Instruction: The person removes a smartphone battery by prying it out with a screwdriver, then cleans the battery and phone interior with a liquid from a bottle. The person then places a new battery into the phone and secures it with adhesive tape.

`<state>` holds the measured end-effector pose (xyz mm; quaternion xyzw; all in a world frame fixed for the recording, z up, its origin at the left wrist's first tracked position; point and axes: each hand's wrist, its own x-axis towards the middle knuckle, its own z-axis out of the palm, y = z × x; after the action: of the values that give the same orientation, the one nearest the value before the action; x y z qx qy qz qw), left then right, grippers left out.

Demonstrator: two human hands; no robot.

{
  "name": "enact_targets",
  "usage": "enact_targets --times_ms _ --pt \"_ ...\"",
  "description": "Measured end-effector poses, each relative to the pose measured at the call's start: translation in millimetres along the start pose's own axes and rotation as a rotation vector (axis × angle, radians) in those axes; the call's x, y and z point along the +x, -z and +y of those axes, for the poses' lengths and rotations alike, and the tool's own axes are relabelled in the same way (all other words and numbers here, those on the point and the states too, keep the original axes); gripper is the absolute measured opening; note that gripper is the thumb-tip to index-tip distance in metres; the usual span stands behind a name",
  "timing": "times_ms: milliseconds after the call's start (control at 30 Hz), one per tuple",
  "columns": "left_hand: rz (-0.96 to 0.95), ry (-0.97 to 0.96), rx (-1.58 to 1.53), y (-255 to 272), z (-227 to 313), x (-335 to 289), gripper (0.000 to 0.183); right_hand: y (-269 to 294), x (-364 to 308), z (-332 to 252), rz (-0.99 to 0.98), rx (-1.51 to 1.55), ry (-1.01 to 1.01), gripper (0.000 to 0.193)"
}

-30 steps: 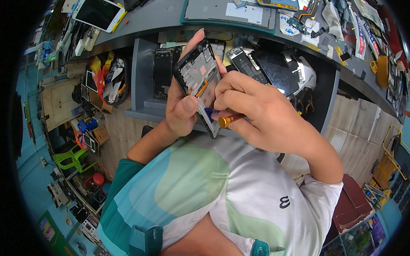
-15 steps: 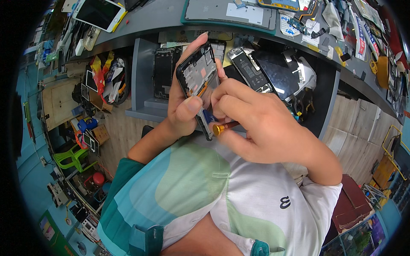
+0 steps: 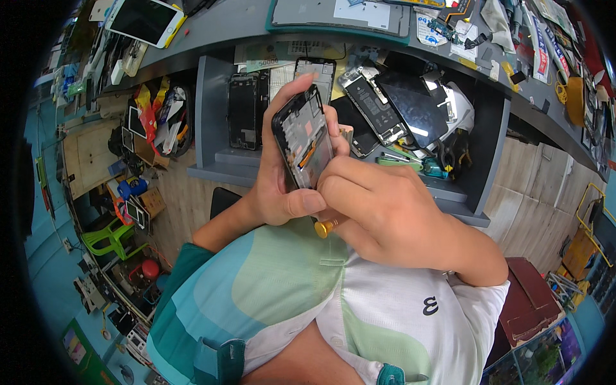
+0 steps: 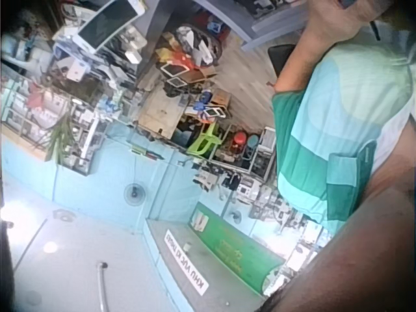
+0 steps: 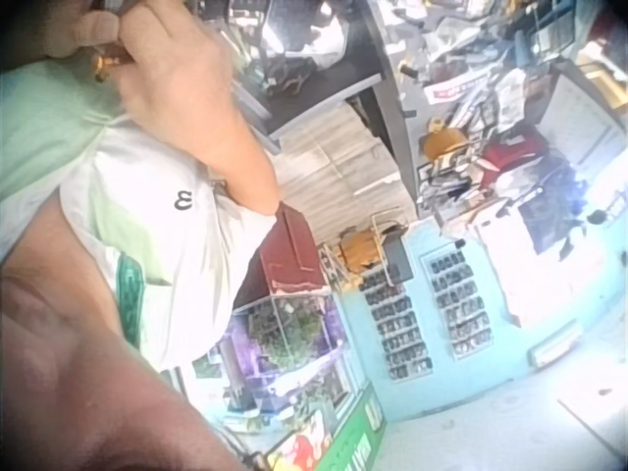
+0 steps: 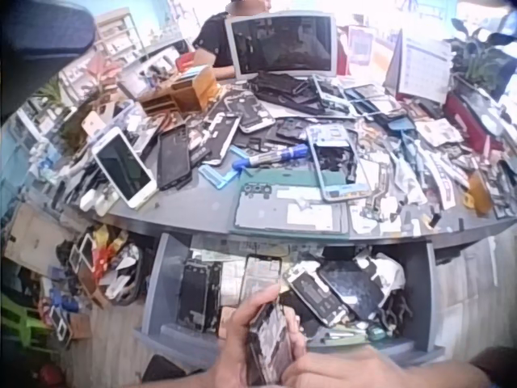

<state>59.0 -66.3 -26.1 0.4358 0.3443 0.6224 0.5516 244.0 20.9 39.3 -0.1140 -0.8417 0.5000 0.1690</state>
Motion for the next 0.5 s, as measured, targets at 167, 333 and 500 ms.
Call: enact_targets --times_ms 167,333,500 --pt "-0.017 -0.080 -0.071 -4.3 -4.4 -8.5 0.119 0.9 -2.1 2.0 -0.056 0.071 0.066 0.026" --pt "-0.032 -0.157 0.055 -5.8 -1.2 -13.7 0.121 -3.1 -2.0 4.4 -0.064 0.162 0.155 0.023" --pt "-0.082 -0.227 0.128 -2.9 -0.8 -13.8 0.119 -5.4 -2.4 4.9 -0.062 0.209 0.216 0.024"
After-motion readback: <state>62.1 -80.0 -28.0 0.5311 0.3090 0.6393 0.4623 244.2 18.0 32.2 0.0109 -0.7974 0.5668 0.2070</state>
